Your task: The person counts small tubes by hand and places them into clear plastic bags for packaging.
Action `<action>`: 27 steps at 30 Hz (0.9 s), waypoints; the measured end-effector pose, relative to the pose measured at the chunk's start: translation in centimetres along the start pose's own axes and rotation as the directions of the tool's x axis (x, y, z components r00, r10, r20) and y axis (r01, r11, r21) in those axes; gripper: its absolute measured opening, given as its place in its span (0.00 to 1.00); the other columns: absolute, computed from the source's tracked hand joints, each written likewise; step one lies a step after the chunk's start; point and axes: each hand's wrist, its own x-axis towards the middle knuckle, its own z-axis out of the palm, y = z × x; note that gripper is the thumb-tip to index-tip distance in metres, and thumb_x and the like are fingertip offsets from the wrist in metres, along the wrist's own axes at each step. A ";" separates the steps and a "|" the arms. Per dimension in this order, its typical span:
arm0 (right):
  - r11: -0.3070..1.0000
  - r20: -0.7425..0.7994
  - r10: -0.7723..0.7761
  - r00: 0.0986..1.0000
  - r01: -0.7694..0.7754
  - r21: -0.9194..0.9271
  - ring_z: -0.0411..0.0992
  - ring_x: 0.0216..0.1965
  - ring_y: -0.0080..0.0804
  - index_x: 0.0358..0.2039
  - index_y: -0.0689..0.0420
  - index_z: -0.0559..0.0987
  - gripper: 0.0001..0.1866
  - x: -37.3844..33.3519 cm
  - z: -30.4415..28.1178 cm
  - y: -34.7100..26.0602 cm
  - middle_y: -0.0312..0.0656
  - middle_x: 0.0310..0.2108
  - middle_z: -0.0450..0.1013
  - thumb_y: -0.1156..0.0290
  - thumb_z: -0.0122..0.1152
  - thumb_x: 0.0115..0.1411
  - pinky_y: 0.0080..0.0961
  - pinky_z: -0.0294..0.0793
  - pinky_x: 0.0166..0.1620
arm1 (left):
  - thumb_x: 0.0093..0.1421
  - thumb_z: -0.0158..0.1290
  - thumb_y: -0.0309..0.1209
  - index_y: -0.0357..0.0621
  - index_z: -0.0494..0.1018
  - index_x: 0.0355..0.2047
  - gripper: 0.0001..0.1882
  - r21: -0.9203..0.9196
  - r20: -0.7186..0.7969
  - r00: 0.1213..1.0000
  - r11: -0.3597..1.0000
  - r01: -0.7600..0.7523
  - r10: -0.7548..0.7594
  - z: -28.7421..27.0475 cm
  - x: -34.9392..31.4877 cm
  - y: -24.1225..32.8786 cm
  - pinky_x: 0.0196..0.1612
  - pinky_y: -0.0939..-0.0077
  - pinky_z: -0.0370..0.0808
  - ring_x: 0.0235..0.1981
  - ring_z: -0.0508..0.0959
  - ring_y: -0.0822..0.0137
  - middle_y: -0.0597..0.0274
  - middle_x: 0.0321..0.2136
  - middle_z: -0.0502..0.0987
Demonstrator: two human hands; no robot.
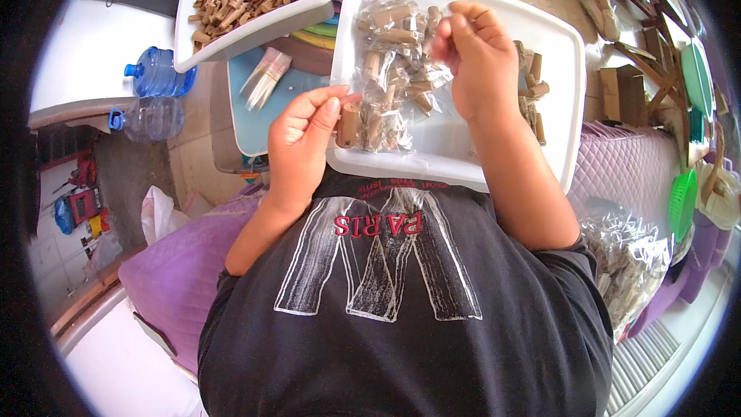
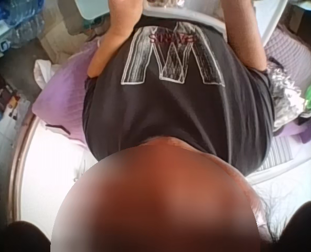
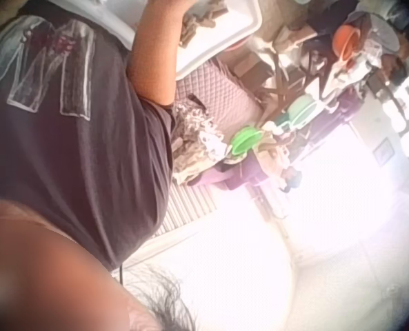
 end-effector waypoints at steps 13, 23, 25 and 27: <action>0.850 0.426 0.343 0.837 -0.083 -0.520 0.65 0.30 0.14 0.32 0.63 0.76 0.07 -4.1 -0.4 1.4 0.31 0.27 0.72 0.72 0.58 0.56 0.13 0.66 0.34 | 0.61 0.47 0.25 0.34 0.71 0.38 0.08 -0.130 0.044 0.996 0.988 0.084 -0.079 -0.1 0.0 0.4 0.36 0.86 0.70 0.30 0.72 0.80 0.64 0.32 0.76; 0.895 0.488 0.249 0.836 -0.006 -0.447 0.65 0.30 0.15 0.30 0.62 0.77 0.05 -4.1 -1.4 2.1 0.31 0.25 0.71 0.73 0.58 0.56 0.14 0.66 0.34 | 0.60 0.46 0.25 0.34 0.71 0.36 0.07 -0.342 0.055 0.990 0.930 0.138 -0.127 -0.6 0.0 -0.7 0.39 0.82 0.72 0.33 0.75 0.75 0.60 0.31 0.77; 0.837 0.425 0.379 0.822 -0.108 -0.537 0.65 0.27 0.14 0.30 0.62 0.77 0.06 -3.8 -1.5 1.7 0.30 0.24 0.70 0.72 0.57 0.57 0.13 0.65 0.32 | 0.59 0.47 0.25 0.35 0.71 0.34 0.06 -0.402 0.085 0.979 0.892 0.206 -0.188 -1.1 0.1 -0.3 0.39 0.82 0.72 0.33 0.75 0.75 0.60 0.30 0.77; 0.830 0.379 0.436 0.817 -0.202 -0.519 0.65 0.26 0.14 0.31 0.61 0.77 0.07 -3.2 -2.0 1.2 0.30 0.23 0.70 0.71 0.56 0.57 0.12 0.64 0.30 | 0.59 0.48 0.25 0.35 0.71 0.33 0.05 -0.458 0.120 0.962 0.846 0.274 -0.246 -1.2 0.1 -0.3 0.38 0.82 0.72 0.32 0.75 0.75 0.61 0.30 0.77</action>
